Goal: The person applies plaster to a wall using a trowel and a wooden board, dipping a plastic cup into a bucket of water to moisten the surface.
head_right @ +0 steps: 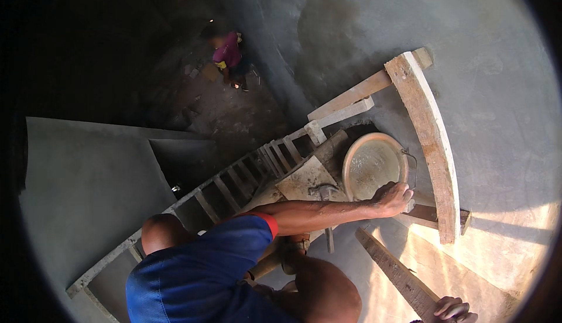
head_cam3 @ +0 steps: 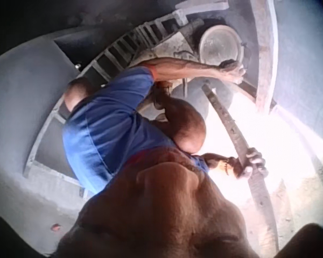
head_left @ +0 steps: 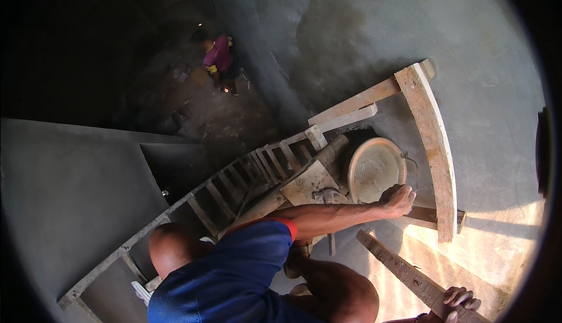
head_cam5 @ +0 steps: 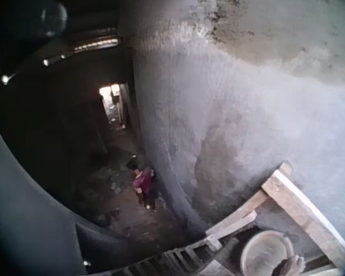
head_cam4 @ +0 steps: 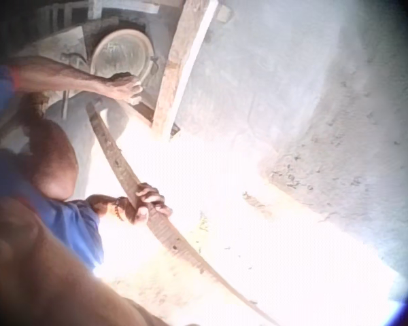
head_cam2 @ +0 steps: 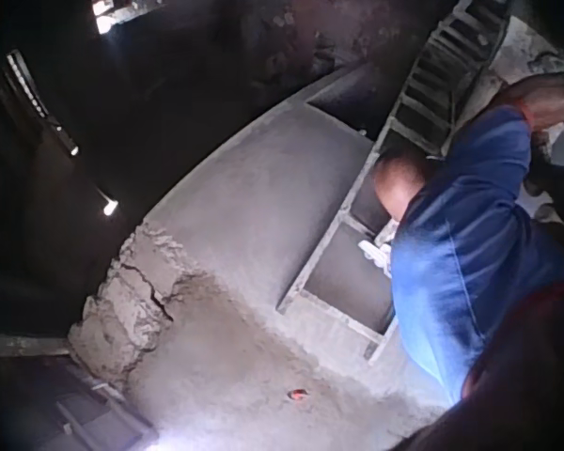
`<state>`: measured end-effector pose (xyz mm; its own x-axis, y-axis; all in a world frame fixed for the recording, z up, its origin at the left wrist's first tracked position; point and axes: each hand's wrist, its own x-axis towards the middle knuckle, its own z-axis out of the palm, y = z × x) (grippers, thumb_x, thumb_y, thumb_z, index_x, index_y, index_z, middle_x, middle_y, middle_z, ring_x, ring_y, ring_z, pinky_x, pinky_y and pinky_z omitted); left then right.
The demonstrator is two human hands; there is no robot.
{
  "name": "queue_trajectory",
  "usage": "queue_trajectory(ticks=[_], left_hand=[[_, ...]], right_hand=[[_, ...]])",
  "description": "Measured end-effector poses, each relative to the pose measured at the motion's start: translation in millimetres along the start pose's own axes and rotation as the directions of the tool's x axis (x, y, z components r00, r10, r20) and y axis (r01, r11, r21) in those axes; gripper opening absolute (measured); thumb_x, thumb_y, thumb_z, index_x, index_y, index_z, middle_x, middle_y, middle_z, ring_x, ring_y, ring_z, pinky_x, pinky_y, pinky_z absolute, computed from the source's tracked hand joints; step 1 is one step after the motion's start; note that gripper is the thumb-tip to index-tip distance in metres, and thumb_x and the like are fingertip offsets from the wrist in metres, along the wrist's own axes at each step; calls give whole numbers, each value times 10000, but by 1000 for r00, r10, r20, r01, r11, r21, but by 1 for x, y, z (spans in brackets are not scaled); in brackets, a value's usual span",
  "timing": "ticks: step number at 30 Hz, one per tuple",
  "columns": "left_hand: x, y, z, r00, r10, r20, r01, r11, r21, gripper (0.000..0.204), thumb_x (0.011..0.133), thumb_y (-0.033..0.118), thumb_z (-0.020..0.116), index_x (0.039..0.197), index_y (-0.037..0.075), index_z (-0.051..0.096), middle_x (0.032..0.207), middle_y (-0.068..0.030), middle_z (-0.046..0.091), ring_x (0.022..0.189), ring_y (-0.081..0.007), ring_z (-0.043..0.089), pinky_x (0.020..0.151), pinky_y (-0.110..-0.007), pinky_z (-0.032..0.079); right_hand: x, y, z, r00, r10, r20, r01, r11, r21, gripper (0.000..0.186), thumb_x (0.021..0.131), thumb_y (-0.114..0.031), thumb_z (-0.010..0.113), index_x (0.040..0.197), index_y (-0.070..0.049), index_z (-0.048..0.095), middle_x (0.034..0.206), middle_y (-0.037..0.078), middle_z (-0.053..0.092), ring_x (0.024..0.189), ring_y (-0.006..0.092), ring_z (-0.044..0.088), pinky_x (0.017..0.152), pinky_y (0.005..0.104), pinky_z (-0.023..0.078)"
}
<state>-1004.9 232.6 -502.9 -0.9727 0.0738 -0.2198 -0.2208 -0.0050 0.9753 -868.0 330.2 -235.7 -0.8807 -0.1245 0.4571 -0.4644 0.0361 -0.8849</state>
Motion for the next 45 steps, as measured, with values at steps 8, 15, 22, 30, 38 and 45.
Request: queue_trajectory(ticks=[8,15,22,30,38,45], left_hand=[[-31,12,-28,913,28,408,-169,935,313,680,855,312,584,1349,-105,372,1235,-336,484,1247,-521,394,1046,-565,326],[-48,79,-203,911,-40,411,-300,619,725,490,867,350,606,1167,-36,578,1105,-257,628,1044,-381,616,924,-497,469],[-119,150,-340,981,-29,194,-167,399,902,507,895,307,573,1285,-12,515,1124,-219,632,1078,-354,598,931,-427,462],[-164,112,-394,997,74,7,-65,818,572,532,891,296,613,1289,-38,505,1188,-232,606,1134,-299,573,974,-377,425],[-139,-10,-451,950,-246,-193,306,857,415,383,874,272,615,1102,-36,618,799,-97,645,608,-177,584,573,-339,481],[-161,-50,-508,875,-285,-391,421,847,325,298,884,212,606,1013,-54,637,826,-118,655,633,-203,629,571,-343,543]], right_hand=[[8,-3,33,994,-94,58,86,989,121,367,831,-180,686,1122,18,580,767,129,612,680,245,615,597,313,521],[7,-9,53,988,-70,137,52,990,132,405,752,-226,671,947,-114,335,716,36,399,611,131,405,587,260,343],[21,-15,112,960,-170,223,114,962,247,394,679,-126,672,923,-86,365,679,90,476,551,175,480,509,289,427],[33,19,152,979,-50,197,-13,952,306,373,702,-50,702,945,-66,420,760,98,513,696,215,550,658,367,501],[20,63,146,990,-28,136,-15,952,307,377,695,-5,666,986,-47,429,780,110,520,713,217,549,661,384,495],[18,53,156,997,0,79,-23,956,293,341,702,0,634,983,-33,444,768,112,527,709,237,551,681,381,479]])
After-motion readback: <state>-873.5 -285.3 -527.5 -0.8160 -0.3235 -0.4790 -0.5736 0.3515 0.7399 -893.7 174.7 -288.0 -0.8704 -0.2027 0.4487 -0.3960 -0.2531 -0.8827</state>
